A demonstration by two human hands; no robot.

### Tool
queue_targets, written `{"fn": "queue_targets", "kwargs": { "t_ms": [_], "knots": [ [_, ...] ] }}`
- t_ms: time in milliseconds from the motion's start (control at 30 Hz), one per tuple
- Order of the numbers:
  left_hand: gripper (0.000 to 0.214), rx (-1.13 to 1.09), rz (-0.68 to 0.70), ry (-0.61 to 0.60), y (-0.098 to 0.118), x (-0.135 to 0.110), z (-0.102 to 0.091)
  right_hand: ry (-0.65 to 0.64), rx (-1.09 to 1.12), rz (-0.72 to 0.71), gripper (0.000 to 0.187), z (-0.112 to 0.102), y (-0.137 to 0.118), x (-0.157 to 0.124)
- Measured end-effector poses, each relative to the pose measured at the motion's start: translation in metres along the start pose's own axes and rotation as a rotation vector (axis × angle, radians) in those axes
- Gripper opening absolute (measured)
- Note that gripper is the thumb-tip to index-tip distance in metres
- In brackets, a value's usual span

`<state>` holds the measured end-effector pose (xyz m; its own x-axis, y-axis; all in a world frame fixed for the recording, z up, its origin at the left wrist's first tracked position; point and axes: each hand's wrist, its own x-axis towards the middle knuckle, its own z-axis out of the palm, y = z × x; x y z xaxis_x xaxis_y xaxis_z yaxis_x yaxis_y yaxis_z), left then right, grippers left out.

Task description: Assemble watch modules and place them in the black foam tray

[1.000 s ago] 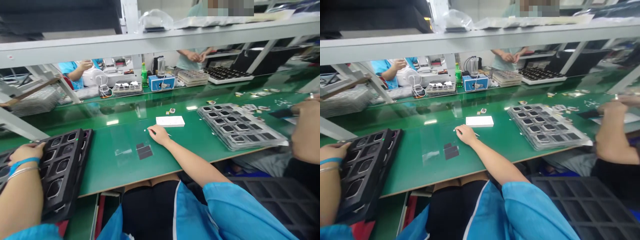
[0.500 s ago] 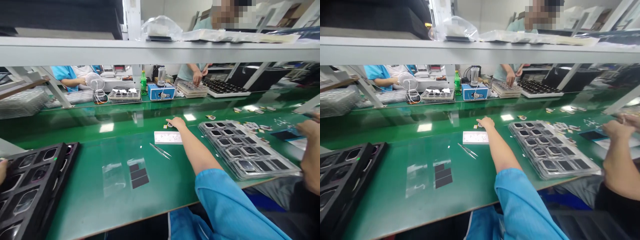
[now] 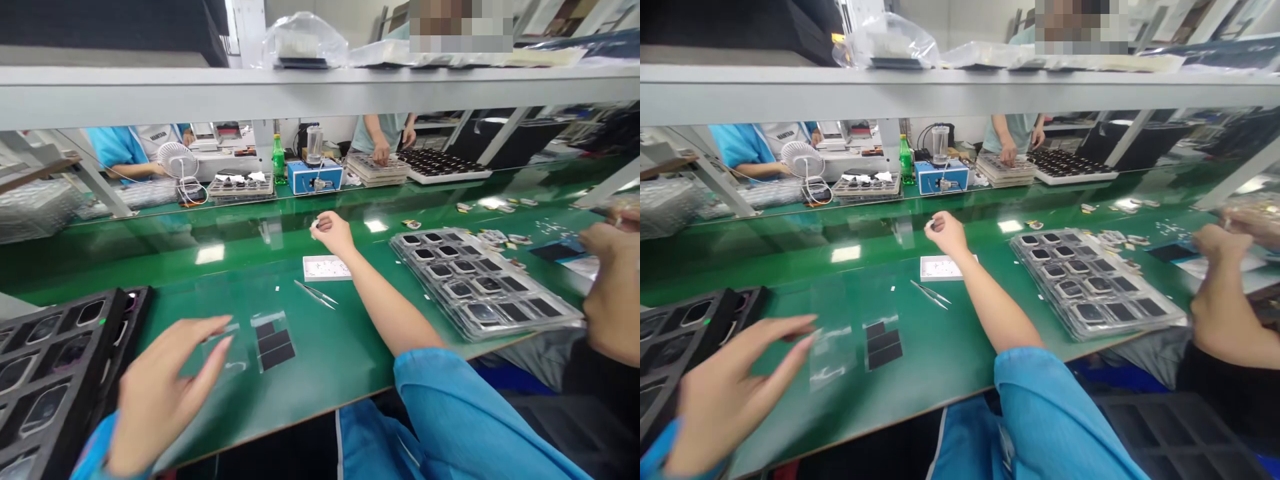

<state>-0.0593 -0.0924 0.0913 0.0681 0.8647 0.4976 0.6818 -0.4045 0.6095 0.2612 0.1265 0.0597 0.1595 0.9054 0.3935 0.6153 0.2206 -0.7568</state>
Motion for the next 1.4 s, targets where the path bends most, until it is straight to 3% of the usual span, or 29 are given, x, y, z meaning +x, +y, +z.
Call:
{"fn": "queue_targets", "kwargs": {
  "t_ms": [133,267,367,467,633,933,1400],
  "knots": [
    [0.055,-0.220,-0.072,-0.136,-0.001,0.034,0.072,-0.163,0.429,-0.171,0.033,0.014,-0.044,-0.070],
    [0.061,-0.571,-0.247,-0.292,-0.023,0.040,0.103,-0.356,0.603,-0.145,0.033,0.037,-0.061,-0.134],
    [0.060,-0.692,-0.330,-0.302,-0.035,0.031,0.106,-0.394,0.621,-0.086,0.033,0.047,-0.058,-0.154],
    [0.059,-0.824,-0.361,-0.253,-0.039,0.028,0.108,-0.392,0.654,-0.071,0.024,0.047,-0.053,-0.154],
    [0.056,-1.020,-0.358,-0.187,-0.048,0.032,0.114,-0.308,0.393,-0.338,0.008,0.041,-0.051,-0.149],
    [0.047,-0.967,-0.131,-0.118,-0.042,0.029,0.110,-0.164,0.236,-0.649,0.007,0.041,-0.051,-0.154],
    [0.045,-0.912,-0.159,-0.061,-0.040,0.025,0.114,-0.153,0.132,-0.682,0.012,0.042,-0.048,-0.153]
  ]
}}
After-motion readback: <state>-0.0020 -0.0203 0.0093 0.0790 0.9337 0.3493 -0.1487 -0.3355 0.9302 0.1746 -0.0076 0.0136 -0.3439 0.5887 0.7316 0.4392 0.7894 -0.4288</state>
